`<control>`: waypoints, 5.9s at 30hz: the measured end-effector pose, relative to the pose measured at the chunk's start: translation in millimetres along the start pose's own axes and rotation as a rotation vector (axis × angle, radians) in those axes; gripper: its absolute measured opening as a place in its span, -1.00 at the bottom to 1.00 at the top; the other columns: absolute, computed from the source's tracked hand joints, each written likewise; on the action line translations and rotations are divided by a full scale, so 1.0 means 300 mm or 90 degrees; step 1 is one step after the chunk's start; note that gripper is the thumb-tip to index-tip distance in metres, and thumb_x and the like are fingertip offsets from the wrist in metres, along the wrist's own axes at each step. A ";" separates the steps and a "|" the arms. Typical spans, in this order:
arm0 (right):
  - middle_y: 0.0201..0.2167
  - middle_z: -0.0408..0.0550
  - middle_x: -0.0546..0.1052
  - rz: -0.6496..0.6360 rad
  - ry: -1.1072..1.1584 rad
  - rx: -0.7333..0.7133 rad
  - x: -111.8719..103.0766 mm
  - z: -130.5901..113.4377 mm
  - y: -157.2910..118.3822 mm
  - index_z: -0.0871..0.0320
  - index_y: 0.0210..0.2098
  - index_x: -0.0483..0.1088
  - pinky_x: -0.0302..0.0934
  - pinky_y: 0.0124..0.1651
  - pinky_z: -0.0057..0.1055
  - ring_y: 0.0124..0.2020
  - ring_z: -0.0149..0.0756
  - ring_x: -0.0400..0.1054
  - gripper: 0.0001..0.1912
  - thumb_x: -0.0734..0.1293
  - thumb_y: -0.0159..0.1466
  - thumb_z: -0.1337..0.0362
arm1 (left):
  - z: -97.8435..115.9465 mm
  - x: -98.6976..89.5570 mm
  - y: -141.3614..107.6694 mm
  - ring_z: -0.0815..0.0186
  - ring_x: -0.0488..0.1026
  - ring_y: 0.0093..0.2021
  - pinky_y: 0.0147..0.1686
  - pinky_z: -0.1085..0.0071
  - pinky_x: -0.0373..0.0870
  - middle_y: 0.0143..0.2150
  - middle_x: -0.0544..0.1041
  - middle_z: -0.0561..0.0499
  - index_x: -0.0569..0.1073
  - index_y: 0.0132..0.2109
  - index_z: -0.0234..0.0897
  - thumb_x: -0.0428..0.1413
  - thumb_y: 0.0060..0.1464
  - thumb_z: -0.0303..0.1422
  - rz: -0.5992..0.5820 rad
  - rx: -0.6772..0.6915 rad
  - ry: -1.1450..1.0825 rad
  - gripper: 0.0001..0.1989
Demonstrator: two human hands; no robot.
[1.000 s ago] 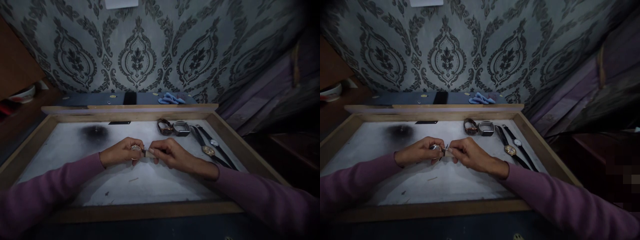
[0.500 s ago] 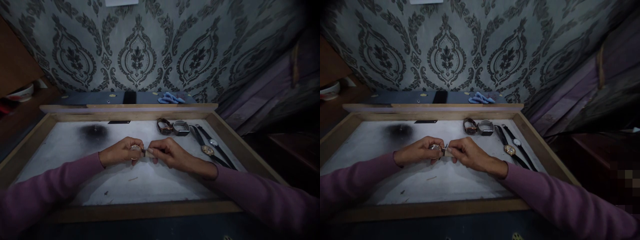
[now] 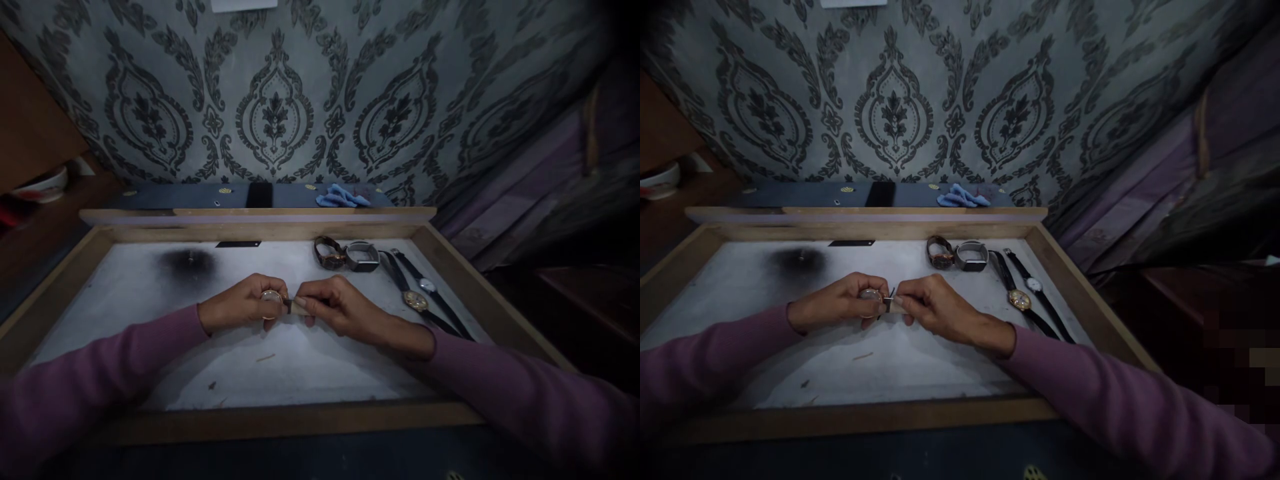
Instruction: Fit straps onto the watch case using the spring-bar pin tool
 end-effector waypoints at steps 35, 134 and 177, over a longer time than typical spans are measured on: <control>-0.67 -0.20 0.34 0.020 0.034 0.018 -0.011 -0.018 -0.010 0.24 -0.52 0.34 -0.06 -0.66 -0.59 -0.74 -0.59 0.06 -0.69 0.18 0.31 0.28 | 0.017 0.004 -0.012 0.47 0.20 -0.58 -0.53 0.51 0.08 -0.62 0.34 0.15 0.30 -0.42 -0.29 0.09 -0.03 -0.34 0.040 0.026 -0.004 -0.87; -0.60 -0.12 0.45 0.063 0.084 0.028 -0.049 -0.050 -0.022 0.24 -0.48 0.33 0.01 -0.74 -0.64 -0.80 -0.60 0.14 -0.72 0.17 0.31 0.25 | 0.078 -0.014 -0.011 0.49 0.12 -0.61 -0.58 0.53 0.00 -0.61 0.33 0.15 0.34 -0.36 -0.30 0.09 0.07 -0.26 0.086 0.089 0.081 -0.82; -0.68 -0.17 0.35 0.018 0.042 -0.026 -0.045 -0.035 -0.010 0.26 -0.51 0.38 -0.07 -0.64 -0.60 -0.70 -0.56 0.06 -0.64 0.19 0.33 0.22 | 0.057 -0.001 -0.015 0.46 0.22 -0.58 -0.52 0.50 0.05 -0.60 0.37 0.12 0.35 -0.34 -0.33 0.13 0.03 -0.22 0.049 0.036 0.023 -0.77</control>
Point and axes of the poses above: each hand's wrist, its own y-axis towards the middle knuckle, its own x-axis out of the palm, z = x × y, the point moved 6 cm from there along y, towards the middle knuckle
